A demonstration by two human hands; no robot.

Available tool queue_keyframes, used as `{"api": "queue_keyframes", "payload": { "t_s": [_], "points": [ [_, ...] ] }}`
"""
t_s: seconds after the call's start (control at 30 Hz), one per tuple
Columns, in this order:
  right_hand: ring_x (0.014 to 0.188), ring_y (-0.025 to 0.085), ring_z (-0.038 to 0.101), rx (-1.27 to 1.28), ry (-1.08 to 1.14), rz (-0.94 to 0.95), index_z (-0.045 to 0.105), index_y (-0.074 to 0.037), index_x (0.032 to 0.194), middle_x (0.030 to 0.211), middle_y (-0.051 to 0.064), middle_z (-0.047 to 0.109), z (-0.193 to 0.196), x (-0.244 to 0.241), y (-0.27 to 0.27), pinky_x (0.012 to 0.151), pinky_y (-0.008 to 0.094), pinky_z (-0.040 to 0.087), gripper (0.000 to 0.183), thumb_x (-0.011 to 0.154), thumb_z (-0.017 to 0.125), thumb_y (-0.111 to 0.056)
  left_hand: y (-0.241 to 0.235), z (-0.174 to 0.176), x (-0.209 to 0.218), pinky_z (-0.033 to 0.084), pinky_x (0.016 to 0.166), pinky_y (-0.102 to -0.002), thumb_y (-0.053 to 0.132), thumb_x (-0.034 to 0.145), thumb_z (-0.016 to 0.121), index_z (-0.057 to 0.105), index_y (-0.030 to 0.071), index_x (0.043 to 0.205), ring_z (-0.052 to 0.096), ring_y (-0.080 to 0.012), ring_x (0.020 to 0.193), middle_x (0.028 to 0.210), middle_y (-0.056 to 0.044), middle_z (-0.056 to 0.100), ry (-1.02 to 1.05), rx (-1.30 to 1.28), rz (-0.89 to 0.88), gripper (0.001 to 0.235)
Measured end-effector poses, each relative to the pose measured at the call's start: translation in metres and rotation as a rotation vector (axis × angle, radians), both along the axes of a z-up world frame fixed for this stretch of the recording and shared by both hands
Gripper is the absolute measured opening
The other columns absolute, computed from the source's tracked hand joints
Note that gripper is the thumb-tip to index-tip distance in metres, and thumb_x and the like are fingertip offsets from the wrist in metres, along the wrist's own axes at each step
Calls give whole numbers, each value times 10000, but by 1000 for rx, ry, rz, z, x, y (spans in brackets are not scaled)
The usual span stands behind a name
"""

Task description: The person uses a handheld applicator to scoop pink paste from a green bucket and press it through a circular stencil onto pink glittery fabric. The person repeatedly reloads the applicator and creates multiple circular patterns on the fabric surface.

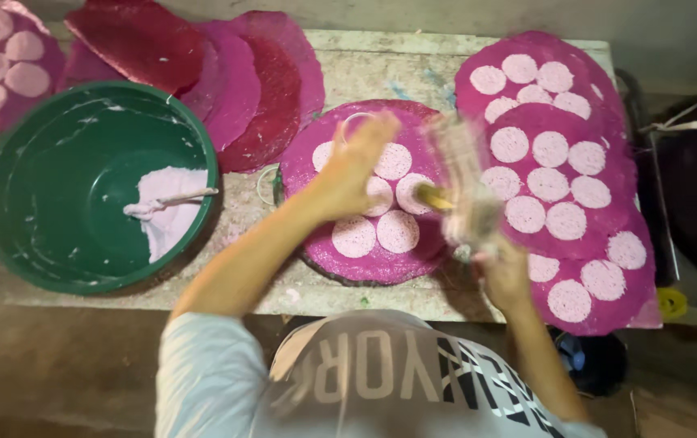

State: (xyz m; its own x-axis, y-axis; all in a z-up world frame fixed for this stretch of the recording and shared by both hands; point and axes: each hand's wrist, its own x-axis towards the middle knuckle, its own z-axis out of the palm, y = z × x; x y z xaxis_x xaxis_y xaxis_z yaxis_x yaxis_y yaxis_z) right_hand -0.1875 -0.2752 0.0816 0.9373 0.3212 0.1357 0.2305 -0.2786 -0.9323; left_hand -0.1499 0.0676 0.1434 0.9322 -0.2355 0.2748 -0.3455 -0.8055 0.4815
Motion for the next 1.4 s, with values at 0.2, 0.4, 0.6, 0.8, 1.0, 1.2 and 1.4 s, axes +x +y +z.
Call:
{"api": "queue_keyframes", "payload": {
  "t_s": [0.2,0.4,0.6,0.8,1.0,1.2,1.4],
  "points": [
    [564,272,562,-319,-770,662,634,-23,867,668,90,552,137,-17,86,524,393,442,580,809,743,-590,5,70,-112,280,843,-534,335,658,781,463,89,1281,433,-377,1088,1197,-180,463,377,-222,-631,741],
    [572,299,553,-188,-1030,1253,584,-66,777,643,94,518,211,5,229,501,432,402,617,760,708,-670,88,98,-178,489,615,-443,251,694,767,614,163,1057,665,-298,733,815,-86,677,496,-177,-584,404],
    [698,342,633,-209,-252,1571,555,-51,824,716,112,561,194,-51,312,605,437,471,513,1018,561,-526,179,98,-264,530,576,-480,217,901,628,642,244,1132,693,-357,685,784,-106,705,571,178,-245,233],
    [687,341,655,-88,-19,1609,580,-41,833,726,115,578,160,-67,362,610,432,463,497,1051,519,-483,283,38,-327,520,589,-474,218,835,634,674,114,887,684,-331,666,741,-135,683,307,71,-46,123],
    [631,190,573,-427,-1334,1080,678,-125,870,719,27,590,196,-15,426,551,362,404,255,868,735,-374,376,40,-357,519,688,-386,164,853,628,624,75,1078,641,-244,779,876,-104,660,317,-1089,98,243],
    [1044,219,581,-361,-1815,526,704,-195,1202,1133,38,627,174,9,500,865,383,478,377,884,822,-360,341,-17,-334,539,735,-328,94,883,611,596,52,1234,630,-190,832,938,-90,656,389,-1905,-60,355],
    [925,392,678,-1219,-691,953,525,-7,1258,1057,214,664,81,-41,543,734,500,572,467,897,689,-253,365,-70,-327,548,764,-328,91,904,637,587,59,1260,642,-194,873,1000,-84,657,-85,-1581,632,361]
  ]
}}
